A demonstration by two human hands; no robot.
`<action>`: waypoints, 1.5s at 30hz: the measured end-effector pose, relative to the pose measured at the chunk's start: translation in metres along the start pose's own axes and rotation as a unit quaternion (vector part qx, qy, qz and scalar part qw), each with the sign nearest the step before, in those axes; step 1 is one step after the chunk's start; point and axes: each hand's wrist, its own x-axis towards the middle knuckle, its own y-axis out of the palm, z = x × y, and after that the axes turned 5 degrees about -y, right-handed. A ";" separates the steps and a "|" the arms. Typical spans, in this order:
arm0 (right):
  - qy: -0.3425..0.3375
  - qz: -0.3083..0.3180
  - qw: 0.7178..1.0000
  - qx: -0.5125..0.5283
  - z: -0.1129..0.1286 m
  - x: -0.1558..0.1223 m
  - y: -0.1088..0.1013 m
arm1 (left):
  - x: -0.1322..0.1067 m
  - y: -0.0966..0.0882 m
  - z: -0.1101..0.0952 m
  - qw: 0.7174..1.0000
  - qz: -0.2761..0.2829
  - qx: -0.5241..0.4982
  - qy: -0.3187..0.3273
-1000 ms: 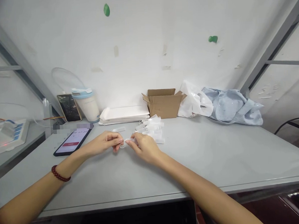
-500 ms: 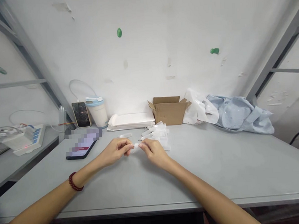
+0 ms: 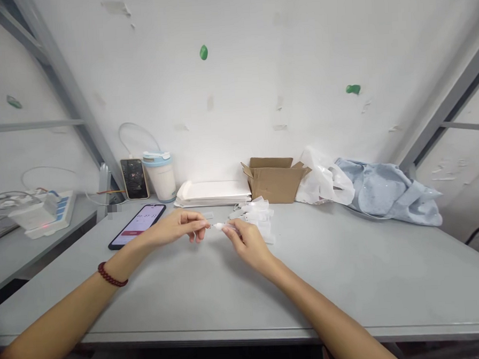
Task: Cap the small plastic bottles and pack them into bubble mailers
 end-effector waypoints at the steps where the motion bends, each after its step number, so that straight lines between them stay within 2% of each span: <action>1: 0.001 0.002 1.000 0.002 0.000 -0.001 0.000 | 0.000 0.004 -0.001 1.000 -0.007 -0.001 0.006; 5: 0.001 0.007 1.000 0.020 0.004 -0.004 0.002 | -0.004 0.017 -0.007 0.999 -0.045 -0.013 0.025; 14: -0.024 0.014 0.999 -0.017 0.002 -0.009 0.004 | -0.005 0.025 -0.006 0.998 -0.060 -0.012 0.015; 22: -0.043 0.022 0.997 -0.053 -0.002 -0.005 0.002 | 0.001 0.017 0.002 0.999 -0.021 -0.033 0.030; 28: -0.037 0.005 0.999 -0.038 0.001 -0.002 -0.003 | 0.005 0.013 0.007 0.995 -0.052 -0.086 0.011; 31: -0.043 -0.001 0.998 -0.044 0.001 -0.002 -0.004 | 0.005 0.012 0.008 0.995 -0.051 -0.089 0.015; 37: -0.047 0.016 0.996 -0.069 0.000 -0.003 -0.002 | 0.001 0.016 0.001 0.999 -0.038 -0.011 0.029; 40: -0.010 0.029 0.996 -0.088 -0.002 -0.002 -0.001 | 0.001 0.009 0.001 0.999 -0.033 0.036 0.015; 42: 0.034 0.026 0.993 -0.113 -0.004 0.000 -0.004 | 0.003 0.001 0.005 0.996 -0.054 0.068 0.008; 45: 0.067 0.039 0.982 -0.173 -0.009 0.004 -0.010 | 0.009 -0.012 0.015 0.985 -0.135 0.110 -0.008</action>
